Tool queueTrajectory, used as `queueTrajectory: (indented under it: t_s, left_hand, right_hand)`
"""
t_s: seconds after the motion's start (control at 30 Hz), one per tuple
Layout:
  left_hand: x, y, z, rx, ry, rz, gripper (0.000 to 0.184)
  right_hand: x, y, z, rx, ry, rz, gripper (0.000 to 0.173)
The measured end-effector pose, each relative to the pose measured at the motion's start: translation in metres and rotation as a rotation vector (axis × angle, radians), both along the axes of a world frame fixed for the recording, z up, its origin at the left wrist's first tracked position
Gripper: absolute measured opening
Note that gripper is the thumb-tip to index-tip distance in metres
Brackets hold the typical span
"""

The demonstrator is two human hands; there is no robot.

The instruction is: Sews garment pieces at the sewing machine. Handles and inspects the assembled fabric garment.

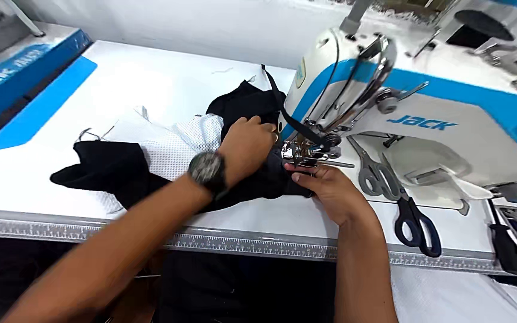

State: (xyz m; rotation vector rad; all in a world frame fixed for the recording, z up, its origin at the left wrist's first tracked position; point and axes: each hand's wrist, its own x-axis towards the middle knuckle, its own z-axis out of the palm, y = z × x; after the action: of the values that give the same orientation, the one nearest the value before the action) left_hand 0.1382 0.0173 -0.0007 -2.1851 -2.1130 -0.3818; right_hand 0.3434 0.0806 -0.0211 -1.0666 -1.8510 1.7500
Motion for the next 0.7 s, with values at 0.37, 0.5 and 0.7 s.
queueTrajectory:
  t_s: [0.37, 0.5, 0.7]
  left_hand:
    - [0.076, -0.031, -0.039, 0.206, -0.591, 0.483, 0.049]
    - [0.014, -0.027, -0.034, 0.151, -0.601, 0.217, 0.032]
    - [-0.054, -0.102, 0.04, -0.442, -0.693, -0.301, 0.006]
  right_hand:
    - [-0.003, -0.045, -0.013, -0.839, 0.841, -0.1, 0.023]
    - [-0.015, -0.057, -0.013, -0.964, 0.977, -0.244, 0.03]
    - [-0.013, -0.059, -0.012, -0.239, 0.418, -0.079, 0.057]
